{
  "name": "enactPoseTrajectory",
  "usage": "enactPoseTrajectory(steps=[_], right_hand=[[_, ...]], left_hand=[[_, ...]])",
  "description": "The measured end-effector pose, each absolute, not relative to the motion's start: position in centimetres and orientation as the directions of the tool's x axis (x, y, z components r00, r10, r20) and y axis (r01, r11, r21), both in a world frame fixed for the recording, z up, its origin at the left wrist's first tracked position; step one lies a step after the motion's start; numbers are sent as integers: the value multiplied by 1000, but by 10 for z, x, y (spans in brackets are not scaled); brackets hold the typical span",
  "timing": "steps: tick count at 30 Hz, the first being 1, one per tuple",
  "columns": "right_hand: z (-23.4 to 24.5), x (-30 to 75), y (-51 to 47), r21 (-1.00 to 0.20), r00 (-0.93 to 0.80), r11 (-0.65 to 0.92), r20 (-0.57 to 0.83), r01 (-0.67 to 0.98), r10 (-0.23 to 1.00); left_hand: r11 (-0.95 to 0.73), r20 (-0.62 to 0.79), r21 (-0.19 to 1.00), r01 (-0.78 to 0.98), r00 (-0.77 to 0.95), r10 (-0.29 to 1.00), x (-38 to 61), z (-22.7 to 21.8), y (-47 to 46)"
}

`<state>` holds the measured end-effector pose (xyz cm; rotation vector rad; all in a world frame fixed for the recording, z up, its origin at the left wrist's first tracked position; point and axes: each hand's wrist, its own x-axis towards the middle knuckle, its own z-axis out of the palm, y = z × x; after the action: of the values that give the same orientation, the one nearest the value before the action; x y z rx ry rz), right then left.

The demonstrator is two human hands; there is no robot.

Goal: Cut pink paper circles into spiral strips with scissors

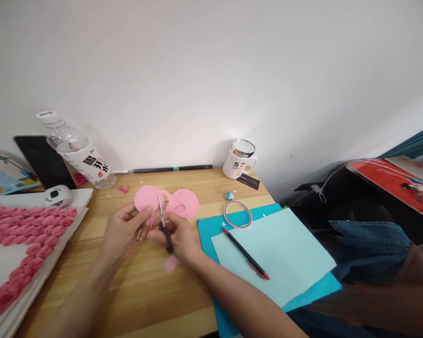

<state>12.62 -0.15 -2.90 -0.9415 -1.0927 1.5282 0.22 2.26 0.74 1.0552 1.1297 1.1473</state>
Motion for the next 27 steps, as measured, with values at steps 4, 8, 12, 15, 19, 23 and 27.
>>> enactPoseTrajectory(steps=[4,8,12,15,19,23,27], right_hand=[[-32,125,-3,-955,-203,-114,-59,-272,977],[-33,124,-2,-955,-228,-101,-35,-281,973],[-32,126,0,-959,-200,2,60,-283,978],[-31,128,1,-967,-163,44,87,-251,983],[-33,129,2,-965,-173,66,113,-255,978],[-36,128,2,-959,-182,58,112,-277,977],[-38,127,2,-957,-219,15,81,-289,972]], left_hand=[[103,-97,981,-164,41,994,2,7,23],[114,-110,980,-163,36,993,2,7,24],[128,-118,984,-128,78,990,2,7,24],[153,-140,981,-119,110,984,1,4,24],[163,-146,978,-132,129,981,0,1,25],[161,-143,975,-151,126,982,1,1,24],[145,-132,983,-117,113,985,1,4,24]])
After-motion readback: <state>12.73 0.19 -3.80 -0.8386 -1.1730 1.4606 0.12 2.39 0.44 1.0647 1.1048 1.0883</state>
